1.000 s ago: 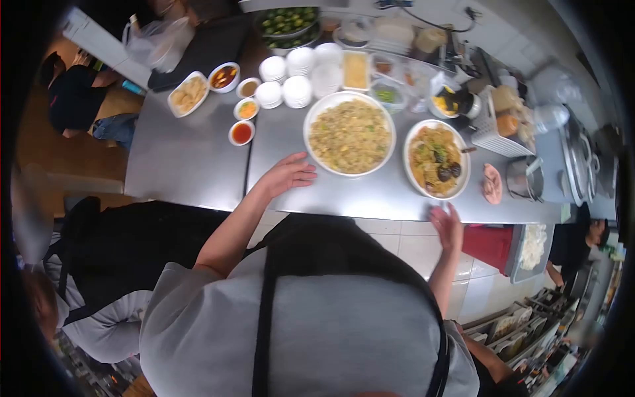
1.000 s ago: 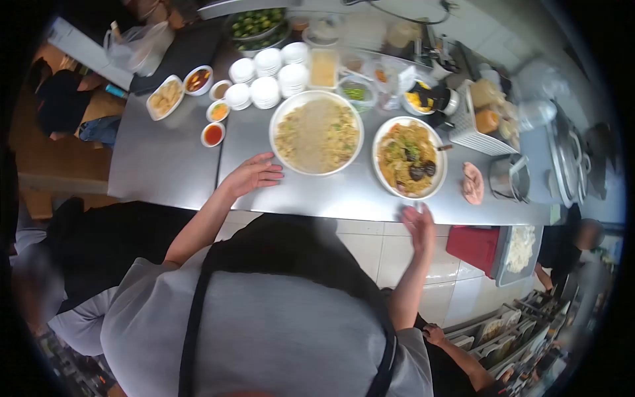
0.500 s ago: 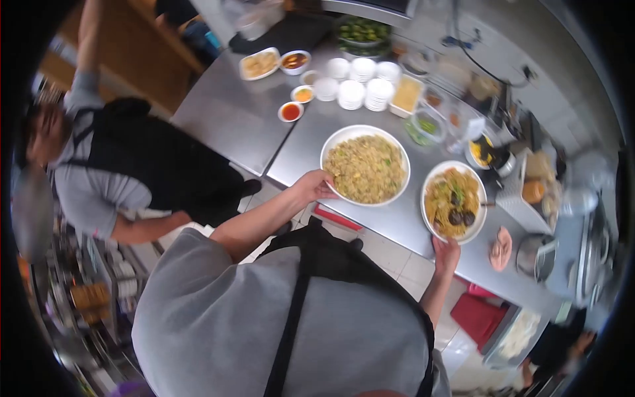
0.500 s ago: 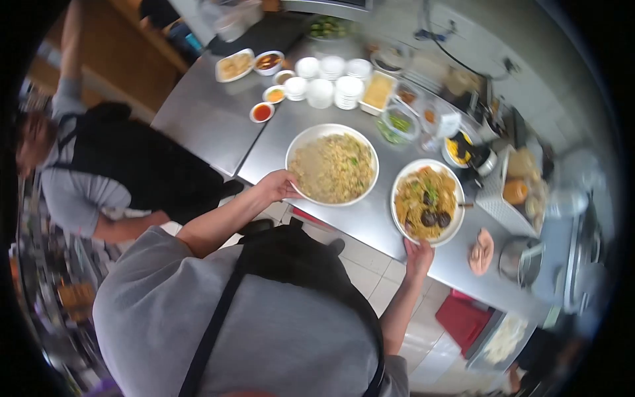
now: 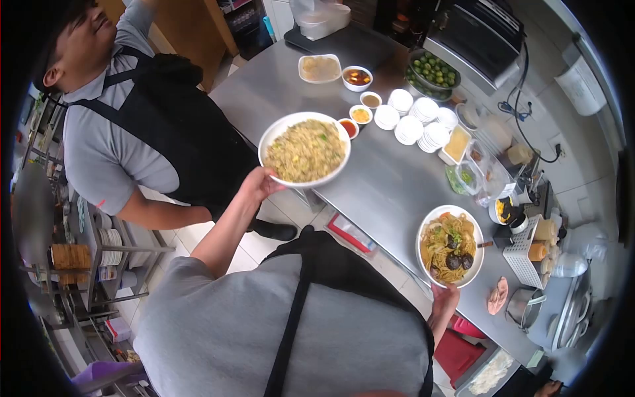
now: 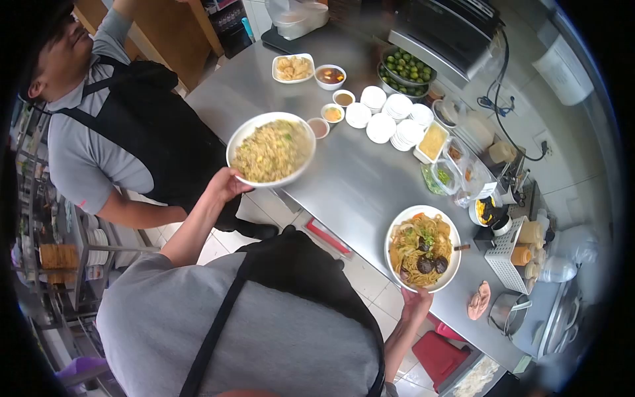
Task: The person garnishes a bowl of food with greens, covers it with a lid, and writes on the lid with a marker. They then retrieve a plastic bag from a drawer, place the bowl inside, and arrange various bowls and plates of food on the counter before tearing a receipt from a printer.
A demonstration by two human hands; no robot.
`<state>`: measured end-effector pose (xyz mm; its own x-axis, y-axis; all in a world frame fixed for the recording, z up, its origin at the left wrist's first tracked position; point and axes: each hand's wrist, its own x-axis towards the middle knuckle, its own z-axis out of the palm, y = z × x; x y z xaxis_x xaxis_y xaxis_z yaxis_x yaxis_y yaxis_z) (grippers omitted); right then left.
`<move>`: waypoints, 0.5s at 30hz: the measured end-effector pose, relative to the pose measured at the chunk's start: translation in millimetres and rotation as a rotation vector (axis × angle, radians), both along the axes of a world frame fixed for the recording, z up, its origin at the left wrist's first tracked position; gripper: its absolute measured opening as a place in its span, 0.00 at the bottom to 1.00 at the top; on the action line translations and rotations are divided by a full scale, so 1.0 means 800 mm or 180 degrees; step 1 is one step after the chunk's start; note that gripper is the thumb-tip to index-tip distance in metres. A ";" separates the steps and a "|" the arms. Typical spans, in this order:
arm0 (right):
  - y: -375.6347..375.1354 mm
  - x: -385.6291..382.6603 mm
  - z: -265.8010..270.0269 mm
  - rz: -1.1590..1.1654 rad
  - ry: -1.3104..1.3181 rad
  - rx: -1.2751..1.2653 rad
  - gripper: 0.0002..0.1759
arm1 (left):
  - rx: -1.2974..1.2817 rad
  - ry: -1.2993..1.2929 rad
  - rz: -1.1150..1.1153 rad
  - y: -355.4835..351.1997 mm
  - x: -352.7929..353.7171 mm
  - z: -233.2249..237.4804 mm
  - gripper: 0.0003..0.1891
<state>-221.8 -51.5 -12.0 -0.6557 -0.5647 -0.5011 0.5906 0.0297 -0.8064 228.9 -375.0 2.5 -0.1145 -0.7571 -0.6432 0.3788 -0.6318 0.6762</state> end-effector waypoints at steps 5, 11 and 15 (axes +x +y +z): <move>-0.106 0.094 0.041 0.0558 0.0026 -0.0247 0.29 | -0.0200 -0.0073 0.0633 -0.137 0.047 -0.036 0.14; -0.258 0.208 0.044 0.1427 -0.0187 -0.0441 0.28 | -0.0003 -0.0156 0.0854 -0.261 0.093 -0.081 0.15; -0.354 0.265 0.010 0.2002 -0.0431 -0.0326 0.28 | -0.0149 -0.0222 0.1089 -0.310 0.104 -0.103 0.18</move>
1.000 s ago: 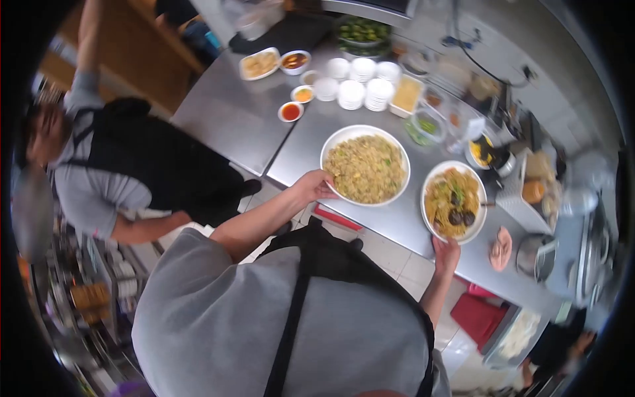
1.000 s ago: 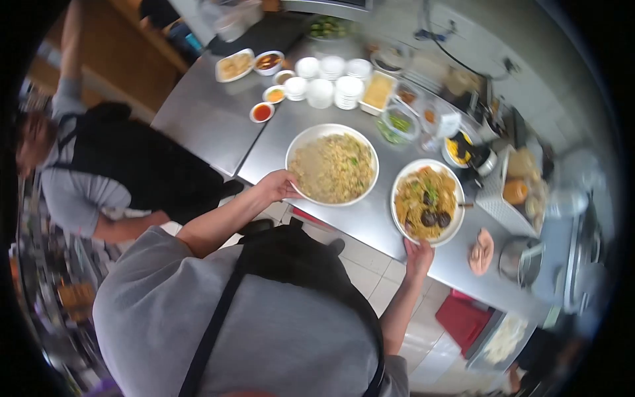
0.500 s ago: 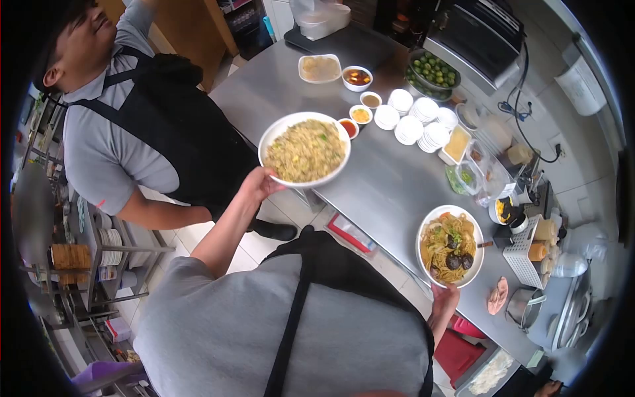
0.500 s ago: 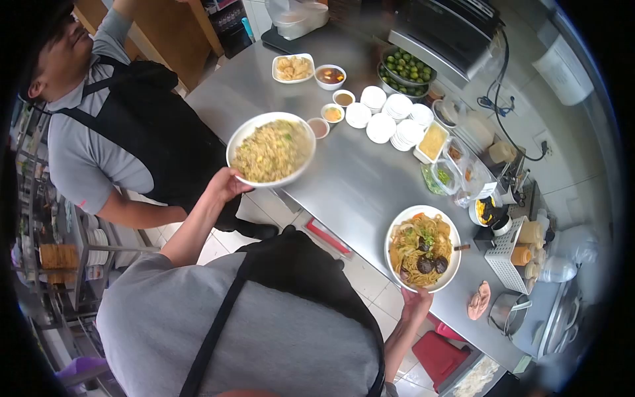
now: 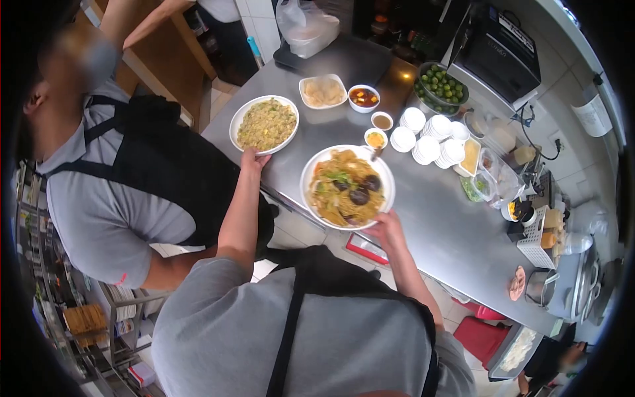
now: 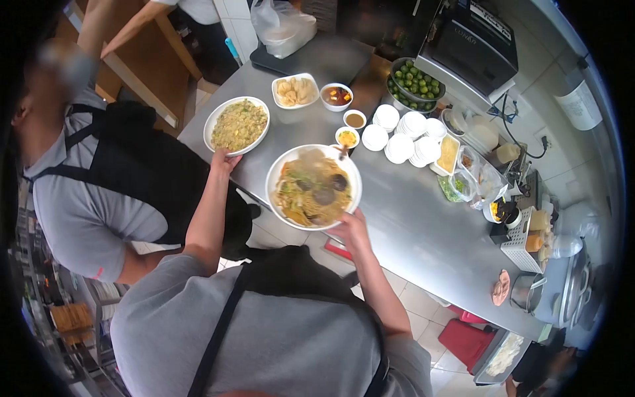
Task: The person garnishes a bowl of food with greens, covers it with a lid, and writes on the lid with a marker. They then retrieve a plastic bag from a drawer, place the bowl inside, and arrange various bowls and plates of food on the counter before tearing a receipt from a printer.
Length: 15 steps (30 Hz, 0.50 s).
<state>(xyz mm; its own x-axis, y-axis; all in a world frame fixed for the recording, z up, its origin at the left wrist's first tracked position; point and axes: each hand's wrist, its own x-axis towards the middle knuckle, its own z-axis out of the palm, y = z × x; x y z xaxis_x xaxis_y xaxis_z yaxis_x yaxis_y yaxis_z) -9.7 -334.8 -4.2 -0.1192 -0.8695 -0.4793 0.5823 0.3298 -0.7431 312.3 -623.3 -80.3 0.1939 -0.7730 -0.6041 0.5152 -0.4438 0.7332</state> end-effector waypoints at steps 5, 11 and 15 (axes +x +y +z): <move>-0.091 0.056 -0.039 0.0308 0.0206 0.0247 0.29 | -0.0231 -0.0542 0.0117 -0.044 0.014 -0.011 0.21; -0.161 0.080 -0.075 0.0231 0.0018 0.0271 0.25 | -0.0558 -0.0748 -0.0333 -0.060 0.045 -0.013 0.23; -0.171 0.071 -0.078 0.0430 0.0495 0.0436 0.19 | -0.0565 -0.0804 -0.0353 -0.051 0.043 -0.019 0.23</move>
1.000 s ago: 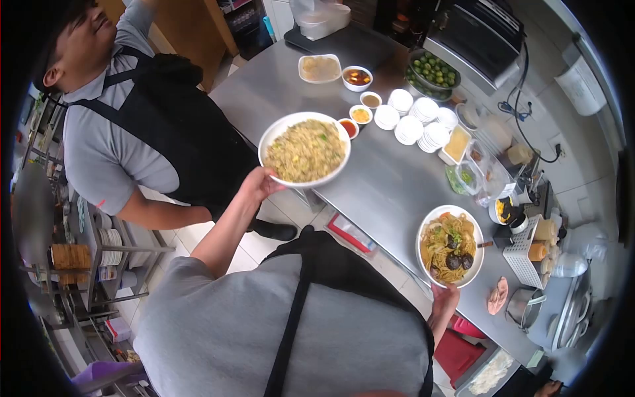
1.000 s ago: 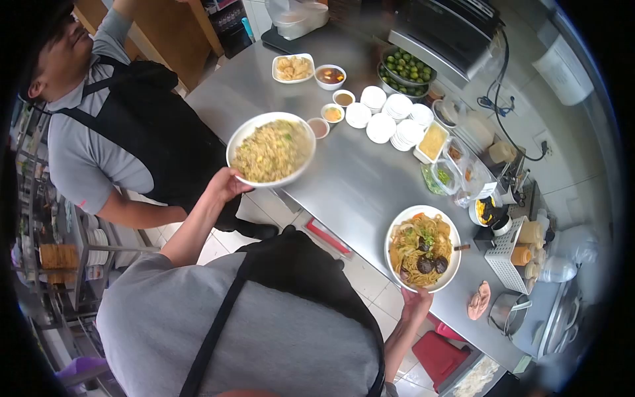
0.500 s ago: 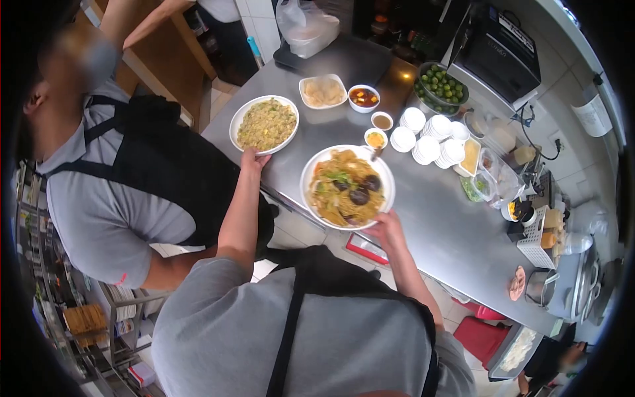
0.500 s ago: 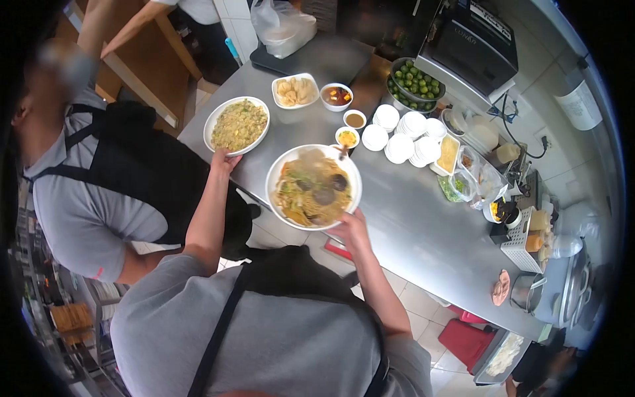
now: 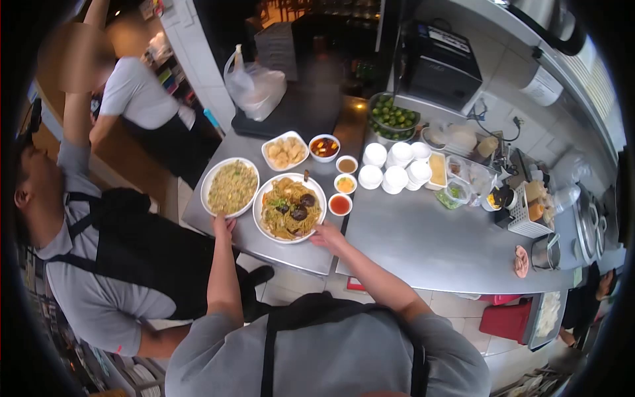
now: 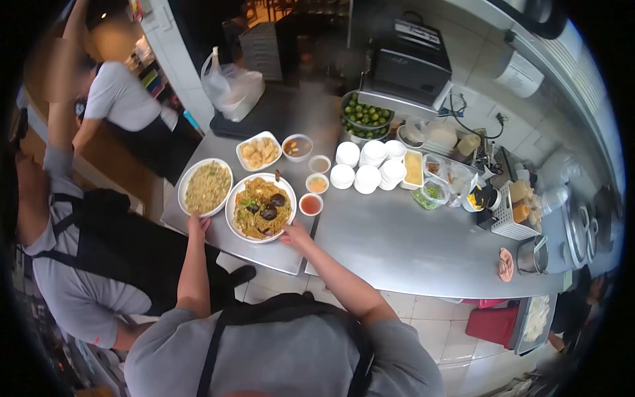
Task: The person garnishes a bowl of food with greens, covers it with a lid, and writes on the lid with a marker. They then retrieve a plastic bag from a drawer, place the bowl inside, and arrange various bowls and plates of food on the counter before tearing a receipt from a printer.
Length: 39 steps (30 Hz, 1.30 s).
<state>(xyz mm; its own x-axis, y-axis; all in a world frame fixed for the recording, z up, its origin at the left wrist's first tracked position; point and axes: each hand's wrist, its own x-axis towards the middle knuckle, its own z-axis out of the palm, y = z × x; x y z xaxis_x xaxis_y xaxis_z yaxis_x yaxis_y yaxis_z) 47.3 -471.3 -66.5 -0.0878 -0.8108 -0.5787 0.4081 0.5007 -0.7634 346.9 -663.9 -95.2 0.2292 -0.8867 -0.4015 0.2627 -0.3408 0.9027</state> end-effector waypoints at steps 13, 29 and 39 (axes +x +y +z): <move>0.247 -0.146 0.001 -0.1550 0.0927 -0.0926 0.12 | 0.0053 0.0302 0.0202 -0.004 0.012 -0.008 0.28; 0.428 -0.438 0.168 -0.0924 0.4135 -0.1391 0.21 | -0.2866 -0.0846 -0.0309 0.236 -0.417 0.226 0.09; 0.319 -0.491 0.477 -0.1499 0.7237 -0.3283 0.20 | -0.4180 -0.0737 -0.1726 0.293 -0.651 0.432 0.09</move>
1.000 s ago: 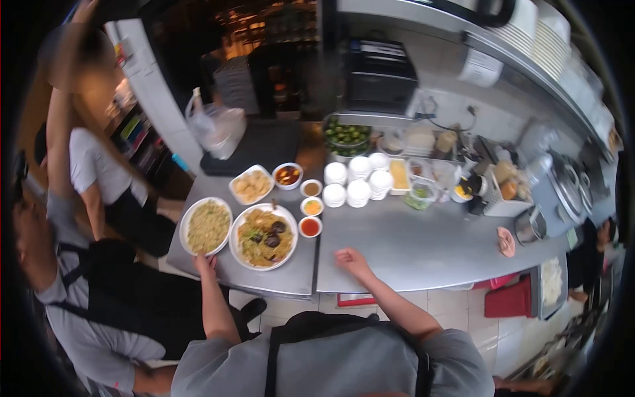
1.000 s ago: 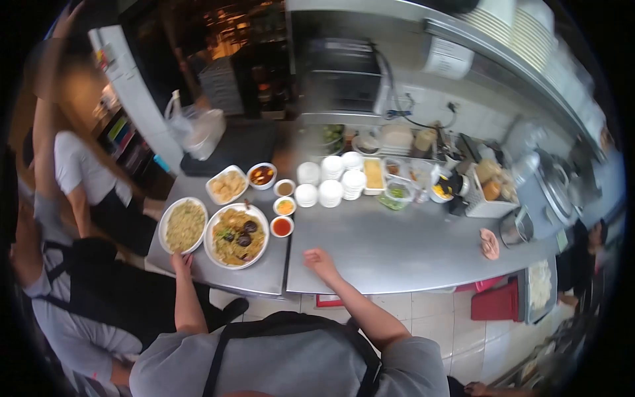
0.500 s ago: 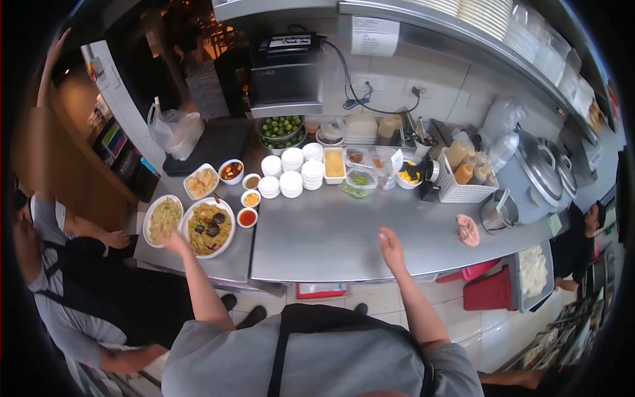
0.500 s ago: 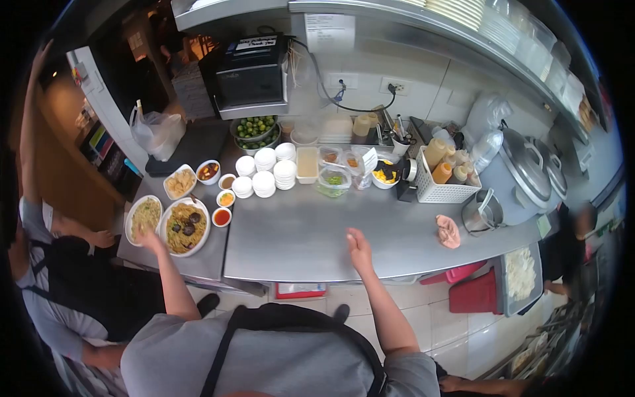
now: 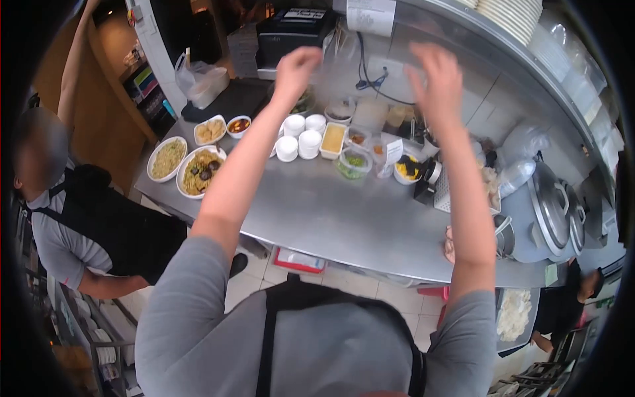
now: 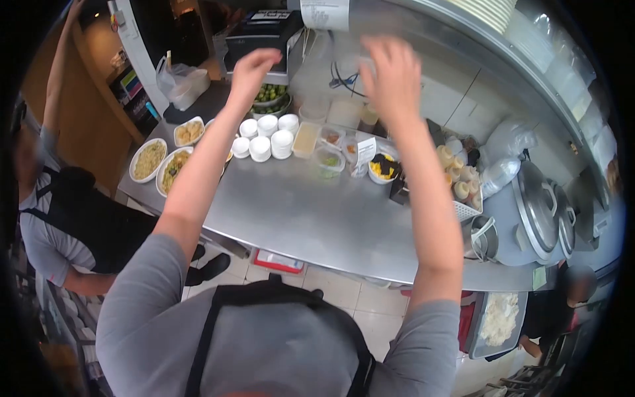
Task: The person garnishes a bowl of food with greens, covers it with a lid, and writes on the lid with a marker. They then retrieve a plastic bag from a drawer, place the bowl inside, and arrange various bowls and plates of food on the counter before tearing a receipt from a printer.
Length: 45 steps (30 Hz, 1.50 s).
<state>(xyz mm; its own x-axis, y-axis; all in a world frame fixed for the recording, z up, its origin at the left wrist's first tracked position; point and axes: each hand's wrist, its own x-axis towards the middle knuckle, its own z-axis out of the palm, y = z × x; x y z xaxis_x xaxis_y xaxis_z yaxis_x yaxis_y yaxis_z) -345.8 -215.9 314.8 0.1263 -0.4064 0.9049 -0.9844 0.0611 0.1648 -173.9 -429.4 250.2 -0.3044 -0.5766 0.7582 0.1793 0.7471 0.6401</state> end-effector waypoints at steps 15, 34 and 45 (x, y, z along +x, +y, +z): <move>-0.098 0.028 0.097 -0.0767 -0.0210 -0.0272 0.40 | 0.2092 0.1514 -0.2124 -0.002 -0.086 0.079 0.05; -0.094 0.019 0.099 -0.0521 -0.0114 -0.0441 0.40 | 0.1923 0.1636 -0.1976 0.032 -0.085 0.100 0.08; -0.092 0.020 0.099 -0.0447 -0.0142 -0.0492 0.39 | 0.2143 0.1695 -0.1959 0.028 -0.083 0.070 0.04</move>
<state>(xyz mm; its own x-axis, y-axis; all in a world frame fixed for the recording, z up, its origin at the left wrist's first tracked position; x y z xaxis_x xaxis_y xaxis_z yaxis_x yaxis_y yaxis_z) -329.9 -289.2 393.9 0.0367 -0.2732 0.9613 -0.9706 0.2193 0.0993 -240.3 -407.3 306.3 -0.4094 -0.7873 0.4611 0.7863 -0.0482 0.6159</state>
